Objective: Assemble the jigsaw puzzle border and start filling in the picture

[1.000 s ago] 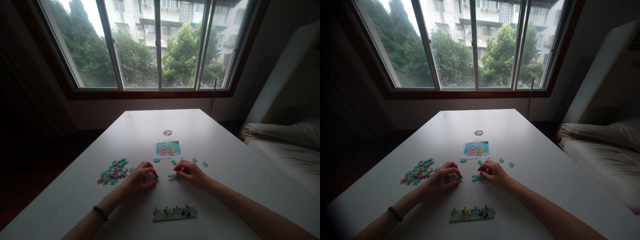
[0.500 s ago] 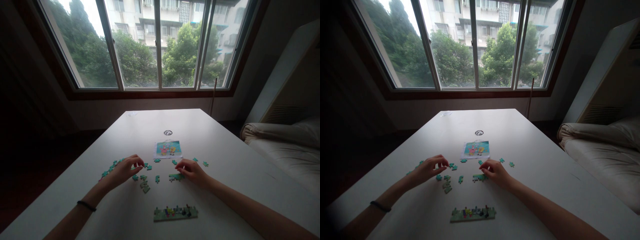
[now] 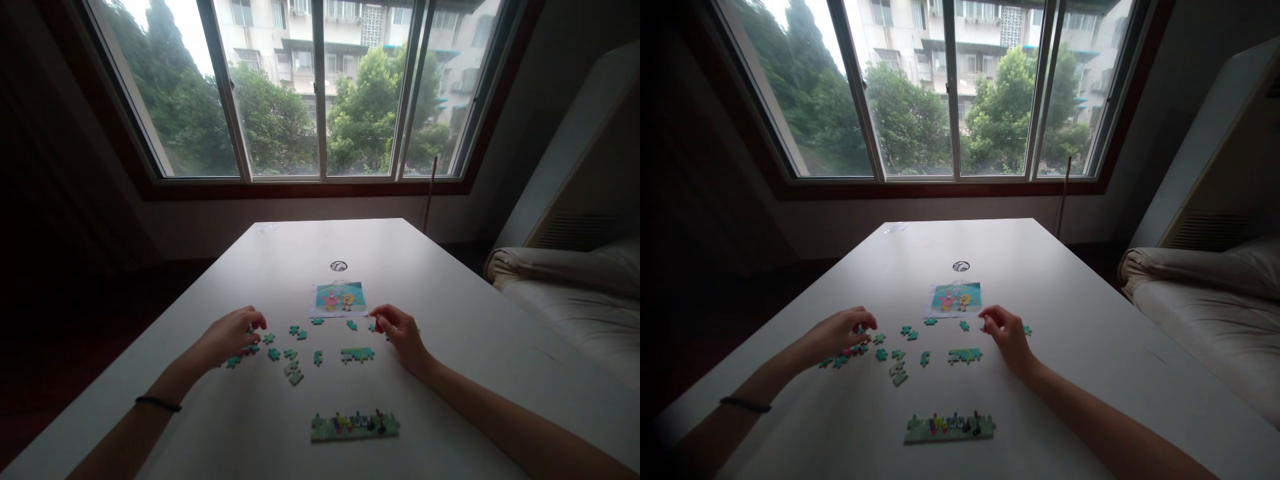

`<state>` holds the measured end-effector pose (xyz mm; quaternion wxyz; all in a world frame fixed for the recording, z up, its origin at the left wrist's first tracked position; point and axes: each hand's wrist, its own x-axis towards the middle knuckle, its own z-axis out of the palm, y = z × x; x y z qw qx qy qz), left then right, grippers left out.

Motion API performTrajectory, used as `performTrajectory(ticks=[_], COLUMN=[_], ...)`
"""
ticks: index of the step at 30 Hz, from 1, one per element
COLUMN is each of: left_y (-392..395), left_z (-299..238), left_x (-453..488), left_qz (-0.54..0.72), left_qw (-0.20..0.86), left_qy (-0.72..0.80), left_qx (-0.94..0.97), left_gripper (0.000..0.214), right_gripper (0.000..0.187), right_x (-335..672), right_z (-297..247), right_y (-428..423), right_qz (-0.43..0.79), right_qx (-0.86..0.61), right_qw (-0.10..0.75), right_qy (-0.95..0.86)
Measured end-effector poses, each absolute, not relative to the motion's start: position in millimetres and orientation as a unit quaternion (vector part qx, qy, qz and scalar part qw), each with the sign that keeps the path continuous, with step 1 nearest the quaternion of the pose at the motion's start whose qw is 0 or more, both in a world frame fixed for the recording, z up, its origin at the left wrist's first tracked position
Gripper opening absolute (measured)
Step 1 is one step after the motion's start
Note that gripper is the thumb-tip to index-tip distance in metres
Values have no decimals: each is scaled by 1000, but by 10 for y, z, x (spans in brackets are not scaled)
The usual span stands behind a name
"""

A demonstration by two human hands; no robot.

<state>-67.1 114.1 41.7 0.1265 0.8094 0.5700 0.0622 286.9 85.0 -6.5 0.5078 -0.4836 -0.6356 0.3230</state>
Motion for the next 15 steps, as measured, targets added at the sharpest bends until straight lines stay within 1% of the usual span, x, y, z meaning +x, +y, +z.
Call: performTrajectory(ticks=[9,15], left_y=[1096,1124], left_z=[399,338], left_x=[-606,-591], left_qz=[37,30], left_qw=[114,122], left_qy=[571,552], left_qx=[812,824], left_gripper=[28,21], right_gripper=[18,17], right_x=[2886,2870], right_z=[-97,-91], right_y=[885,884], right_qz=[351,368], right_qx=[-476,-460], right_qw=[520,524], right_qy=[-616,-614])
